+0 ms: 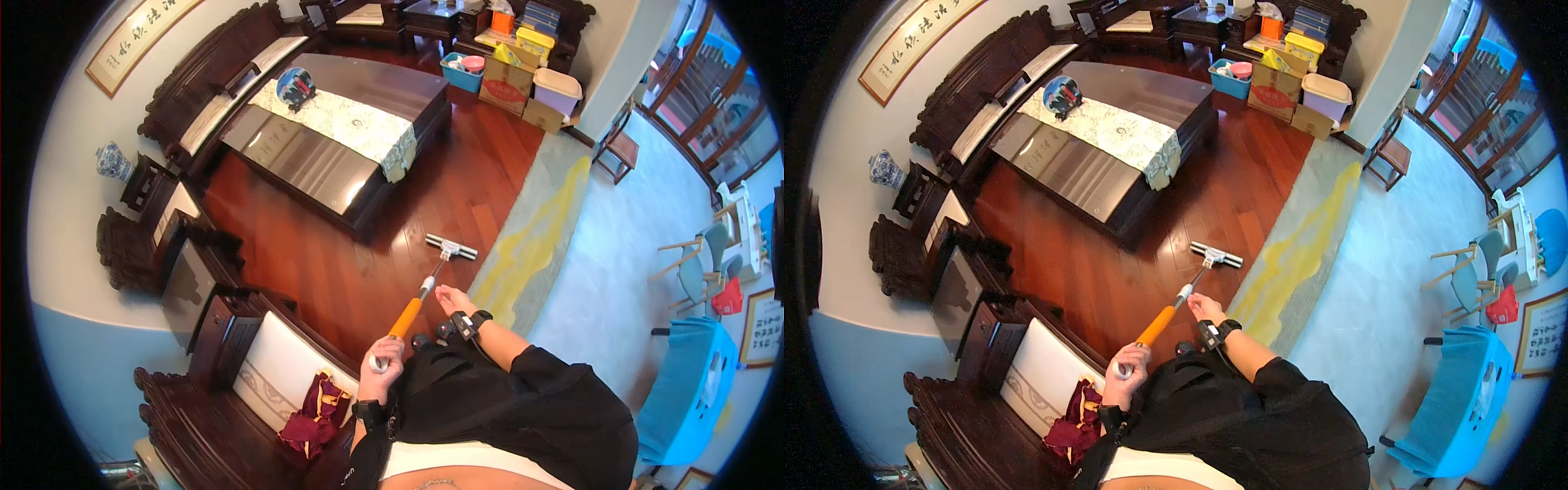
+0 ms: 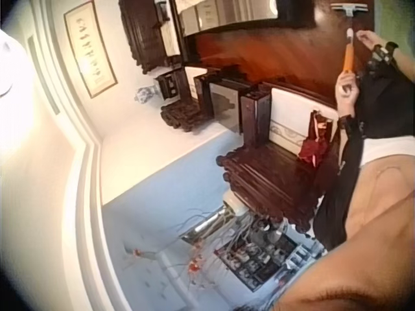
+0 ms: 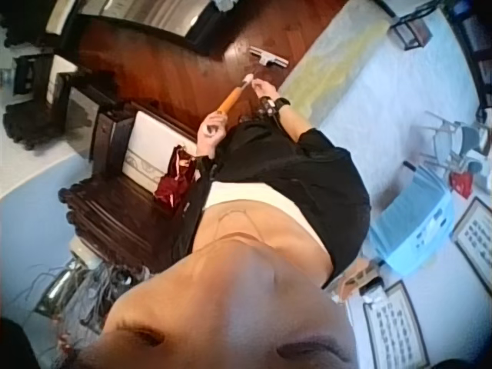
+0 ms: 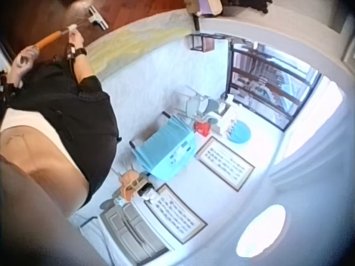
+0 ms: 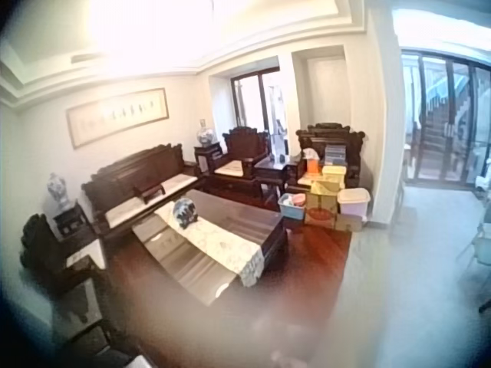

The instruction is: Cleaning a liquid spill on a rug and floor with a squeegee and then cleaning the bathroom floor.

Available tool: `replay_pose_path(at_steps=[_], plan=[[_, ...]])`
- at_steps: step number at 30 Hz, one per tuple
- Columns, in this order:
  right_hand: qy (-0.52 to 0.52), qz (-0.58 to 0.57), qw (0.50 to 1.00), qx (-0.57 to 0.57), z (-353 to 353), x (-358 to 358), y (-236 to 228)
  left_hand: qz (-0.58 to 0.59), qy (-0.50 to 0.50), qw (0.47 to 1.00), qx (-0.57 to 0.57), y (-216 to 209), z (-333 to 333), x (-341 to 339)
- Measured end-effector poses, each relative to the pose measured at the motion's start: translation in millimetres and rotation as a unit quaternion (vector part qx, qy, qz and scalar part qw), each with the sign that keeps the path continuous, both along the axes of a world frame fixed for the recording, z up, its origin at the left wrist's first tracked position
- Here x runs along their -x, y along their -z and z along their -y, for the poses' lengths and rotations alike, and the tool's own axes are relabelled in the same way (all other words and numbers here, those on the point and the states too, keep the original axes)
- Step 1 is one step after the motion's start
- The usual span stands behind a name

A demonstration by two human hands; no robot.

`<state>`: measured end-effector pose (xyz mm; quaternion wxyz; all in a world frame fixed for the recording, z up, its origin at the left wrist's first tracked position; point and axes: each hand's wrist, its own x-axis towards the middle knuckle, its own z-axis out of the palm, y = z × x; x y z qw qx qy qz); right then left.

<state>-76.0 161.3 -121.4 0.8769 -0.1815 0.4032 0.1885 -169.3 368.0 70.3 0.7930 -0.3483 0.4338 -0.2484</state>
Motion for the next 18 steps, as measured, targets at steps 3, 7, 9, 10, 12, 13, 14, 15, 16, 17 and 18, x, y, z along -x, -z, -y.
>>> replay_pose_path(at_steps=[3, 7, 9, 10, 12, 13, 14, 15, 16, 17, 18], plan=[[-0.004, -0.04, 0.999, -0.01, -0.4, 4.2, -4.5, -0.001, -0.001, 1.0, -0.004, 0.0, -4.3, 3.1], [0.005, -0.045, 0.998, -0.034, 3.9, 5.8, -7.3, -0.002, 0.027, 0.999, -0.026, -9.8, -8.1, 6.3], [-0.01, -0.04, 0.999, -0.034, 5.4, 7.0, -6.8, 0.005, 0.037, 0.999, -0.025, -17.4, -12.9, 12.1], [-0.009, -0.044, 0.998, -0.034, 5.7, 8.0, -7.6, 0.002, 0.048, 0.998, -0.031, -19.8, -17.9, 16.7], [-0.034, -0.038, 0.998, -0.045, 4.2, 10.3, -9.2, 0.009, 0.054, 0.998, -0.042, -28.1, -28.6, 30.2], [-0.032, -0.042, 0.998, -0.045, 5.6, 11.1, -9.6, 0.02, 0.064, 0.996, -0.052, -32.9, -33.6, 35.5], [-0.042, -0.042, 0.997, -0.045, 7.0, 11.9, -9.8, 0.018, 0.082, 0.993, -0.082, -37.1, -39.0, 40.5], [-0.053, -0.041, 0.997, -0.045, 7.7, 12.7, -10.3, 0.004, 0.094, 0.992, -0.084, -39.8, -47.2, 48.6], [-0.071, -0.036, 0.996, -0.039, 8.4, 12.9, -8.9, 0.011, 0.105, 0.989, -0.104, -43.8, -53.8, 55.8], [-0.072, -0.039, 0.996, -0.04, 8.8, 13.7, -7.7, 0.019, 0.117, 0.985, -0.123, -46.0, -60.8, 63.8], [-0.077, -0.039, 0.996, -0.038, 5.5, 14.8, -8.7, 0.03, 0.123, 0.983, -0.134, -40.1, -73.7, 78.3]])
